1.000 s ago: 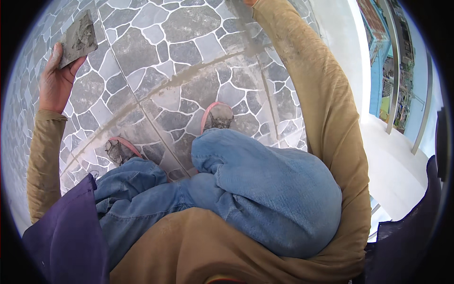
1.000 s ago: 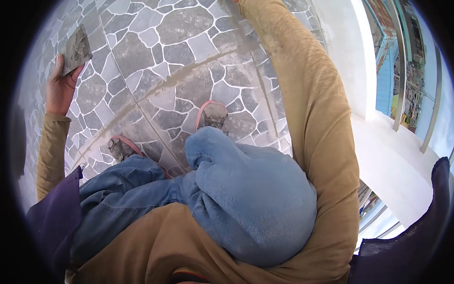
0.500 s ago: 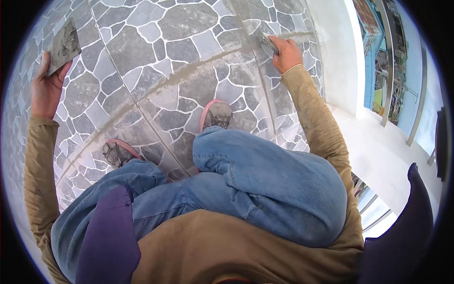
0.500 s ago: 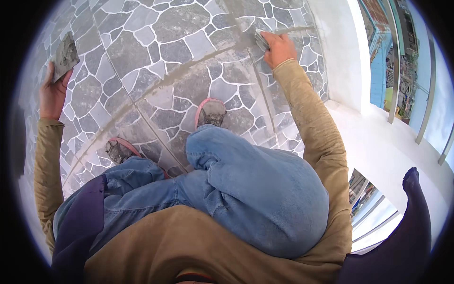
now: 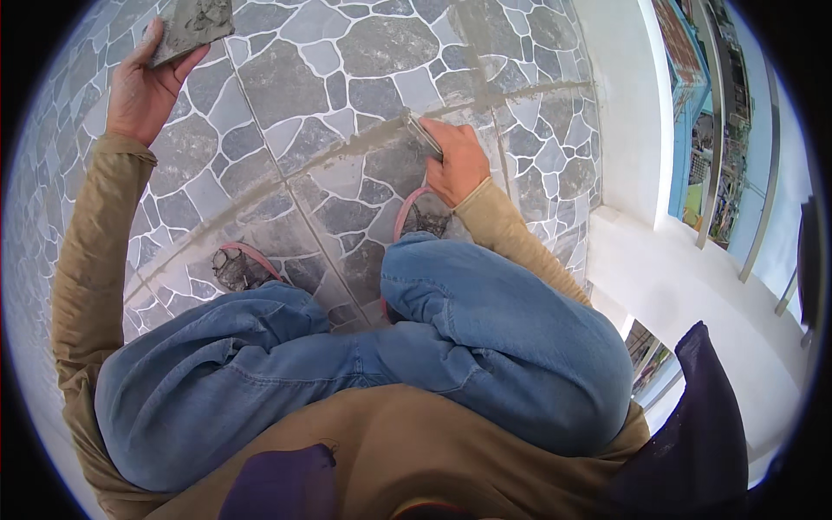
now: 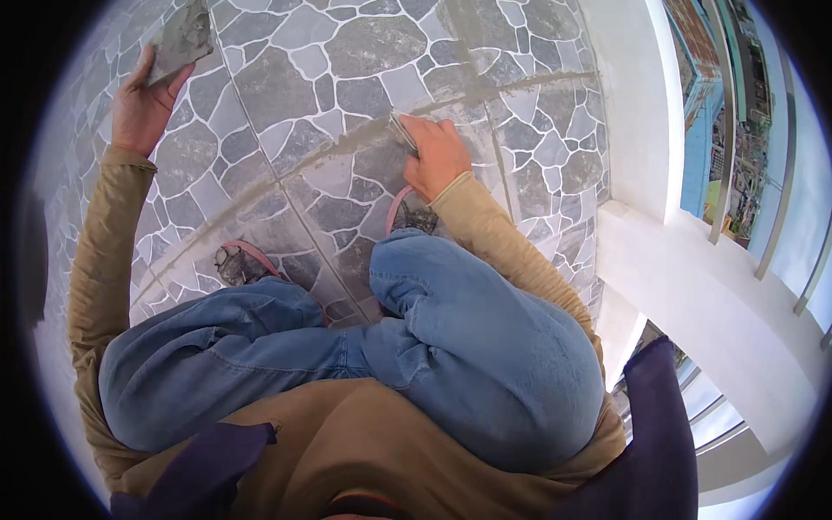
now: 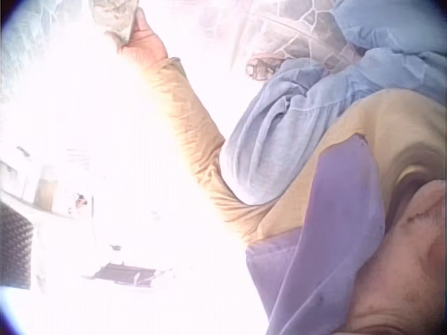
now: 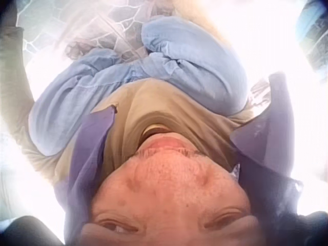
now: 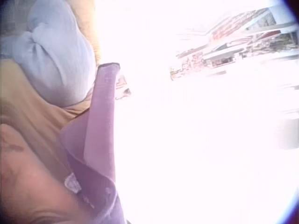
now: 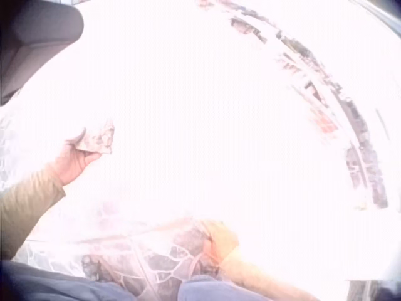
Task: The person applies grout into the seams between stone-pattern floor tiles using a small scraper, repeatedly picking up grout from a large fragment of a tile held in the other hand.
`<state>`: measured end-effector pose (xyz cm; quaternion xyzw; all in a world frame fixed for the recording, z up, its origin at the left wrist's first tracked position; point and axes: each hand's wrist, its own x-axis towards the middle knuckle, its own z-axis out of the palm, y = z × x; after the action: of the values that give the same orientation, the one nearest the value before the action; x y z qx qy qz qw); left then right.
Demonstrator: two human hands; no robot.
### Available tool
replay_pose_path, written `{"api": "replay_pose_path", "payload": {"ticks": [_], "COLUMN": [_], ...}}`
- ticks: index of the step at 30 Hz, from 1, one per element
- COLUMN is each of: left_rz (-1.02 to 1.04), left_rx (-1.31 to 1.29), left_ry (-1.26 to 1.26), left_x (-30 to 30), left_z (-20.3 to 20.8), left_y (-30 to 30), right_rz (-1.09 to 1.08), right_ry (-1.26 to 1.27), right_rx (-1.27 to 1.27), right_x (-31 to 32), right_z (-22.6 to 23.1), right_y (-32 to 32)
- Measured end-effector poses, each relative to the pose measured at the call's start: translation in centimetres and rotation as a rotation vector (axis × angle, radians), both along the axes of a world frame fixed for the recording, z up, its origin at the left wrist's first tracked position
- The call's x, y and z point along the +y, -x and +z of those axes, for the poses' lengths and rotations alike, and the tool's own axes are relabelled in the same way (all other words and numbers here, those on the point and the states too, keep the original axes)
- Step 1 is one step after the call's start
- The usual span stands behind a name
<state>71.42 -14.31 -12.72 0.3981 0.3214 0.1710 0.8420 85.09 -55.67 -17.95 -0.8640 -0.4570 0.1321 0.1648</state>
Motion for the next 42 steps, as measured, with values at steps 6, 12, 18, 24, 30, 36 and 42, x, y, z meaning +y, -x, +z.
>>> {"api": "replay_pose_path", "payload": {"ticks": [6, 12, 18, 24, 30, 36, 42], "left_rz": [-0.246, -0.308, -0.395, -0.340, 0.046, 0.264, 0.548], "left_rx": [-0.530, -0.544, -0.096, 0.013, 0.178, 0.260, 0.439], "left_ry": [-0.002, 0.300, 0.063, 0.071, 0.012, -0.086, -0.018], "left_x": [2.9, 0.4, -0.7, 0.2, 5.4, 2.7, -4.3], "left_z": [-3.0, 0.5, -1.2, -2.2, -1.4, 4.4, 7.2], "left_y": [-5.0, -4.9, 2.7, 7.4, 14.5, 20.4, 28.3], "right_rz": [-0.523, -0.357, 0.372, 0.717, 0.461, 0.841, 1.140], "right_ry": [-0.723, -0.340, -0.275, -0.110, -0.049, 0.032, -0.121], "right_rx": [0.507, 0.470, -0.411, -0.279, 0.567, 0.016, -0.334], "right_x": [3.5, 10.3, 17.7, 22.7, 27.8, 41.8, 43.8], "right_z": [9.9, 15.4, 18.9, 14.2, 8.9, -0.3, -7.5], "right_y": [-0.5, 4.4, 5.2, 6.4, -0.7, -13.1, -13.2]}}
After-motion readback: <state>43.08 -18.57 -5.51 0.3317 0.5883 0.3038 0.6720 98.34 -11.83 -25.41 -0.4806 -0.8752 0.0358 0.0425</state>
